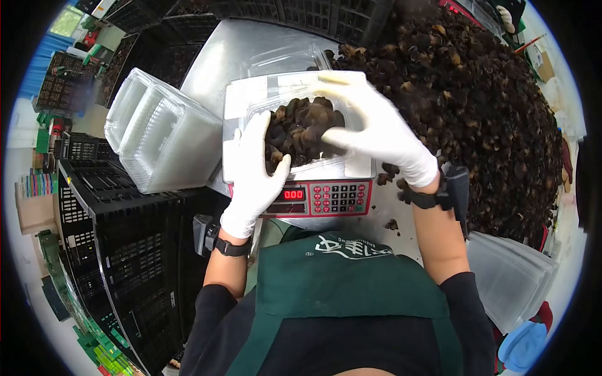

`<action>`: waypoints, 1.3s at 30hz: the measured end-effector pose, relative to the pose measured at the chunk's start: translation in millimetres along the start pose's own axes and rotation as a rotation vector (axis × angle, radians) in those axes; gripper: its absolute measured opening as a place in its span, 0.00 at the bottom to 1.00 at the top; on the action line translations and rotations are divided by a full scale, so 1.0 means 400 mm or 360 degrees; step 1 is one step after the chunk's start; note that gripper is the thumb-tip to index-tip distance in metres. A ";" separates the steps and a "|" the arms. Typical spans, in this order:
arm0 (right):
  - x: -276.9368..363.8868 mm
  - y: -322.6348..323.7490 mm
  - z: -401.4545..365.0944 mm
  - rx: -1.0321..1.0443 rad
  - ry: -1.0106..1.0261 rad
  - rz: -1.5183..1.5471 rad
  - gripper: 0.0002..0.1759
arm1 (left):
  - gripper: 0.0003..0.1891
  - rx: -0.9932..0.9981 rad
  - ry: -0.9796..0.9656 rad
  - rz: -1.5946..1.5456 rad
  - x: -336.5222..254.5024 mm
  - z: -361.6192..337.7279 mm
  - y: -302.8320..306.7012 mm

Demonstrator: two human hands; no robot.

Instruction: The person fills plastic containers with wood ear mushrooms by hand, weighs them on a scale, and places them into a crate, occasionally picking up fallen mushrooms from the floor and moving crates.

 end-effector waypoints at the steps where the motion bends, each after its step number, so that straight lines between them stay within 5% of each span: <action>1: -0.021 0.032 -0.025 -0.0159 -0.0084 0.0031 0.32 | 0.43 0.0006 -0.0007 -0.0018 -0.003 0.003 0.002; 4: -0.112 0.107 -0.143 -0.0535 -0.0535 -0.0007 0.26 | 0.46 0.0069 0.0059 -0.0156 0.005 0.011 0.011; 7: -0.232 0.133 -0.328 -0.0721 -0.0909 -0.0180 0.22 | 0.46 -0.0009 0.0111 -0.0886 0.015 0.011 0.024; 8: -0.265 0.132 -0.391 -0.0773 -0.0948 -0.0150 0.22 | 0.45 0.0027 0.0185 -0.0638 -0.002 0.014 0.073; 13: -0.322 0.097 -0.591 -0.0945 -0.1241 -0.0031 0.20 | 0.24 -0.0465 0.0342 -0.0603 0.055 0.079 0.181; 17: -0.270 0.046 -0.537 -0.0851 -0.1108 -0.0040 0.19 | 0.26 -0.0265 0.0200 -0.0069 0.046 0.194 0.199; 20: -0.196 0.018 -0.448 -0.0700 -0.1003 -0.0128 0.18 | 0.27 -0.0128 0.0369 0.0582 0.161 0.303 0.112; 24: -0.124 -0.006 -0.371 -0.0590 -0.0879 -0.0064 0.18 | 0.21 0.0294 0.0111 0.1155 0.269 0.385 0.028; 27: -0.084 -0.015 -0.344 -0.0542 -0.0864 -0.0011 0.18 | 0.22 -0.0092 0.0160 0.0888 0.258 0.381 0.041; 31: -0.064 -0.017 -0.314 -0.0529 -0.0797 0.0123 0.19 | 0.29 -0.0564 -0.0032 -0.0262 0.118 0.238 0.128; 34: -0.051 -0.020 -0.275 -0.0479 -0.0861 0.0274 0.21 | 0.23 -0.0251 0.0187 -0.0281 0.039 0.119 0.153; 37: -0.060 -0.034 -0.230 -0.0341 -0.0948 0.0518 0.24 | 0.25 -0.0045 -0.0040 -0.0036 0.013 0.015 0.158; 39: -0.054 -0.054 -0.195 -0.0157 -0.0999 0.0573 0.25 | 0.23 0.0195 0.0105 -0.0118 0.004 -0.037 0.131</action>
Point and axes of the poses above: each hand's wrist, its own z-axis towards the middle knuckle, its own y-axis out of the back of the hand, x = y × z, the point moved 5 cm from there along z, towards the middle knuckle, and after that the axes turned 5 degrees about x, right-handed, at the moved point
